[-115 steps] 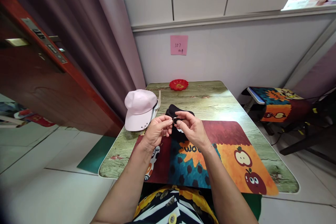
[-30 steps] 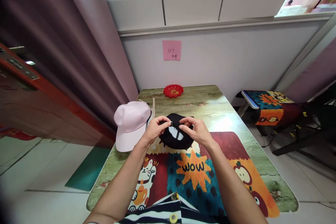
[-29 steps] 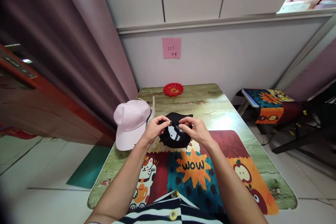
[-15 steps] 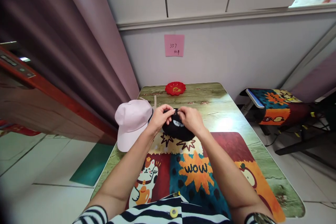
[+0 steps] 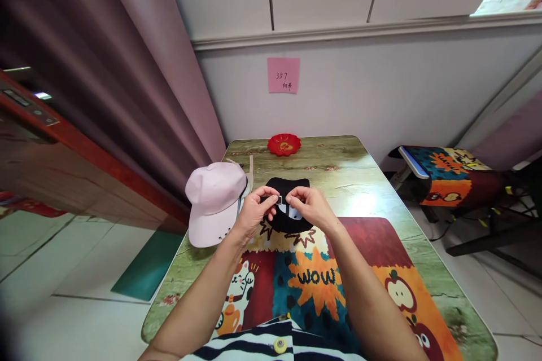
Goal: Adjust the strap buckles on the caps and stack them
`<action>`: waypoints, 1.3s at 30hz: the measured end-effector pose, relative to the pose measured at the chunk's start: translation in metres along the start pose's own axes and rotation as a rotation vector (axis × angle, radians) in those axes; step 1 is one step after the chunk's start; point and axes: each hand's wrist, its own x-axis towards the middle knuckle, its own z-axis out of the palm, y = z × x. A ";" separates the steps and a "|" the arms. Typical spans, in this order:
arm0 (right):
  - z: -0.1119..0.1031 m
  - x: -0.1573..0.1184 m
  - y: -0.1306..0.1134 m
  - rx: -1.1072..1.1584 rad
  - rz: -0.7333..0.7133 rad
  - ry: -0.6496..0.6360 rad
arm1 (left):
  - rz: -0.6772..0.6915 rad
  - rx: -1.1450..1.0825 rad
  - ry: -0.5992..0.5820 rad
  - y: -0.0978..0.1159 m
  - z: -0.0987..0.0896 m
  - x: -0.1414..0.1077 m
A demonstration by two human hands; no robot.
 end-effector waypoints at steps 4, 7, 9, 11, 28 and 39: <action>0.003 -0.003 0.006 0.090 0.062 -0.026 | 0.149 0.184 -0.048 -0.003 -0.005 -0.008; 0.004 -0.002 0.010 0.095 0.051 0.001 | 0.408 0.516 0.005 0.002 -0.006 -0.012; 0.006 -0.002 0.013 0.101 0.038 0.014 | 0.535 0.690 0.046 0.005 -0.004 -0.015; 0.007 -0.003 0.015 0.112 0.033 0.018 | 0.586 0.805 0.072 0.007 -0.002 -0.018; 0.011 -0.005 0.004 0.159 -0.007 0.007 | 0.601 0.834 0.109 0.011 -0.006 -0.019; 0.018 -0.006 0.007 0.185 -0.012 -0.014 | 0.602 0.619 0.086 0.001 -0.009 -0.016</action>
